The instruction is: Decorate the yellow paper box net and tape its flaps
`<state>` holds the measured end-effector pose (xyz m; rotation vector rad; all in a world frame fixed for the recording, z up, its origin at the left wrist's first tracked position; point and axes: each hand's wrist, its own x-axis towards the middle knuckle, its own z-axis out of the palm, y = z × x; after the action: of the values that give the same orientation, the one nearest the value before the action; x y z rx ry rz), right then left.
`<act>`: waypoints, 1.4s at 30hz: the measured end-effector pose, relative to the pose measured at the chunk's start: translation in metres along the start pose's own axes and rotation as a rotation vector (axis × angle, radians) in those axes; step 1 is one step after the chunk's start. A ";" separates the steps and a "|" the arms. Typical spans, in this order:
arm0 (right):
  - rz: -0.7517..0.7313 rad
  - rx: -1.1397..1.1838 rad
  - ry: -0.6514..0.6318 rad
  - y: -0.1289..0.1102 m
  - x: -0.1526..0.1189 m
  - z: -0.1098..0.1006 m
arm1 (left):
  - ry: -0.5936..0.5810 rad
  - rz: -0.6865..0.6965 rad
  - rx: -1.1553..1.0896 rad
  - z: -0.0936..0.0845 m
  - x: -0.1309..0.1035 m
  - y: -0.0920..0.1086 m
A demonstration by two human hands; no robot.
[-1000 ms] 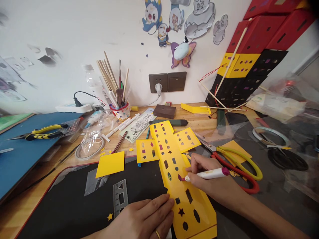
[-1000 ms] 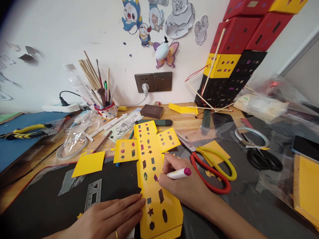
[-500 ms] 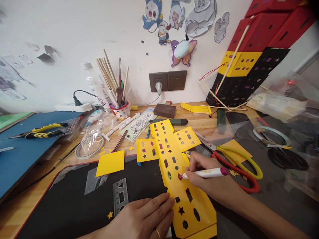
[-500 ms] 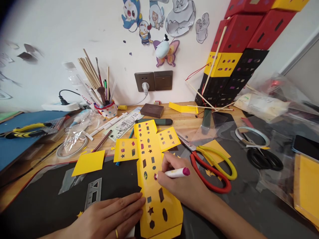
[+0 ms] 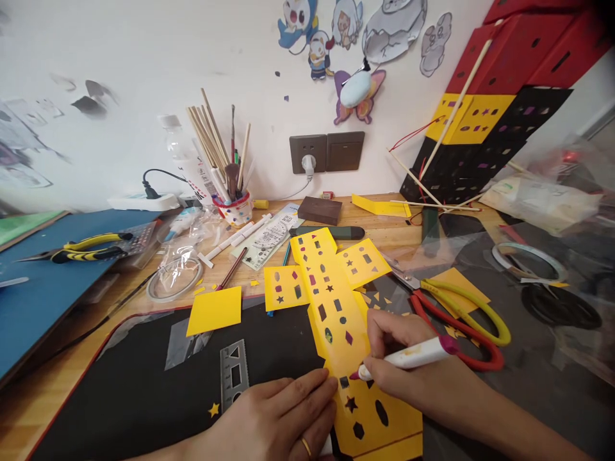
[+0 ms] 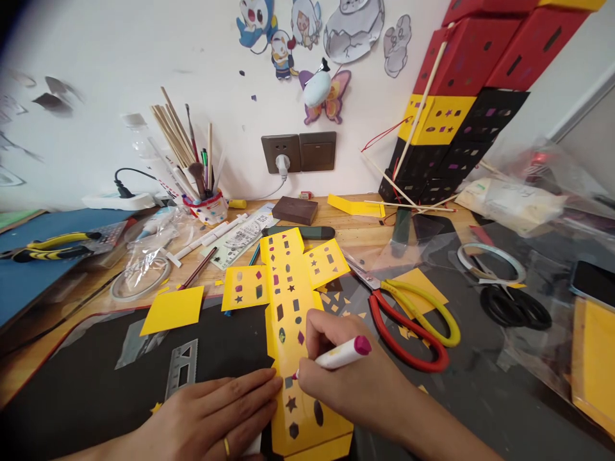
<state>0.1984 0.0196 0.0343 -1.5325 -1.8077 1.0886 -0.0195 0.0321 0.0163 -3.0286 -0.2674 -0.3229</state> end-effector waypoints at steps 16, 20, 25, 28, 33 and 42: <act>-0.041 -0.216 -0.042 0.000 -0.002 0.008 | 0.021 -0.040 -0.016 -0.002 0.001 0.003; -0.048 -0.231 -0.068 0.000 -0.003 0.009 | 0.014 -0.027 -0.017 -0.002 0.001 0.002; -0.039 -0.245 -0.090 0.000 -0.003 0.009 | -0.002 -0.019 -0.008 -0.004 0.000 0.001; -0.037 -0.270 -0.089 0.000 -0.002 0.008 | -0.005 -0.017 -0.012 -0.004 0.000 0.001; -0.050 -0.283 -0.080 0.001 -0.001 0.005 | -0.002 -0.017 -0.024 -0.002 0.002 0.000; -0.045 -0.309 -0.059 -0.003 -0.002 0.004 | 0.012 -0.024 -0.041 -0.002 0.000 0.001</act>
<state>0.1941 0.0168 0.0346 -1.6358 -2.1188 0.8713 -0.0196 0.0307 0.0185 -3.0650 -0.3008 -0.3526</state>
